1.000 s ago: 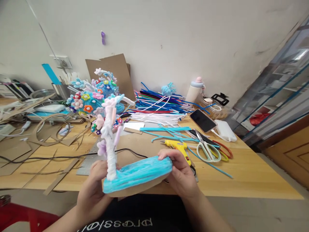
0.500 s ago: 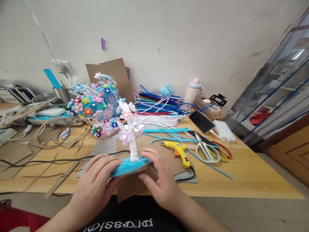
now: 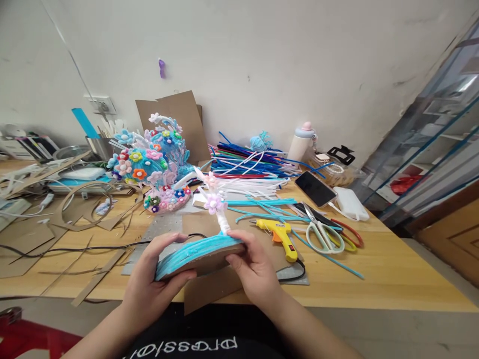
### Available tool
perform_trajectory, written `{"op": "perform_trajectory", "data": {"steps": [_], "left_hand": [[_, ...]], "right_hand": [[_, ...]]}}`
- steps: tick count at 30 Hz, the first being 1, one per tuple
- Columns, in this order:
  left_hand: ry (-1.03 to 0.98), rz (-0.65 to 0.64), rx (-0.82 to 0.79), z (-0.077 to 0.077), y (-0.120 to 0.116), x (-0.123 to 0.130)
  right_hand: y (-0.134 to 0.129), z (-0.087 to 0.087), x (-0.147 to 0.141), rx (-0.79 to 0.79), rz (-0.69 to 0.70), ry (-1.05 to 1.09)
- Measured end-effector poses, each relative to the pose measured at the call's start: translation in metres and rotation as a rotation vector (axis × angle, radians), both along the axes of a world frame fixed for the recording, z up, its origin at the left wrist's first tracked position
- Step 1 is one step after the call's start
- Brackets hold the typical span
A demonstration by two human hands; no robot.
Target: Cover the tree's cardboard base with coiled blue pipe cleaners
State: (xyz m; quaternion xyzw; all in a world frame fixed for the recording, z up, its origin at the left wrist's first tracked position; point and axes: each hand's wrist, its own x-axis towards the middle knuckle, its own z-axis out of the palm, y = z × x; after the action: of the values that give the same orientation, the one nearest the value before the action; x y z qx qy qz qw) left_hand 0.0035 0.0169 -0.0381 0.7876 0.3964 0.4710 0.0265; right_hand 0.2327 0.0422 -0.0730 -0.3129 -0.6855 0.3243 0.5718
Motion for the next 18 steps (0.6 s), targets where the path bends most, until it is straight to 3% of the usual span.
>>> {"op": "perform_trajectory", "data": {"steps": [7,18], "left_hand": [[-0.100,-0.145,0.028,0.004,-0.005,-0.002],[-0.224,-0.097,-0.130,0.012,-0.012,-0.004]], "right_hand": [[0.000,-0.003,-0.008,-0.038,0.015,0.042],[-0.007,0.005,-0.009,0.000,0.043,0.015]]}}
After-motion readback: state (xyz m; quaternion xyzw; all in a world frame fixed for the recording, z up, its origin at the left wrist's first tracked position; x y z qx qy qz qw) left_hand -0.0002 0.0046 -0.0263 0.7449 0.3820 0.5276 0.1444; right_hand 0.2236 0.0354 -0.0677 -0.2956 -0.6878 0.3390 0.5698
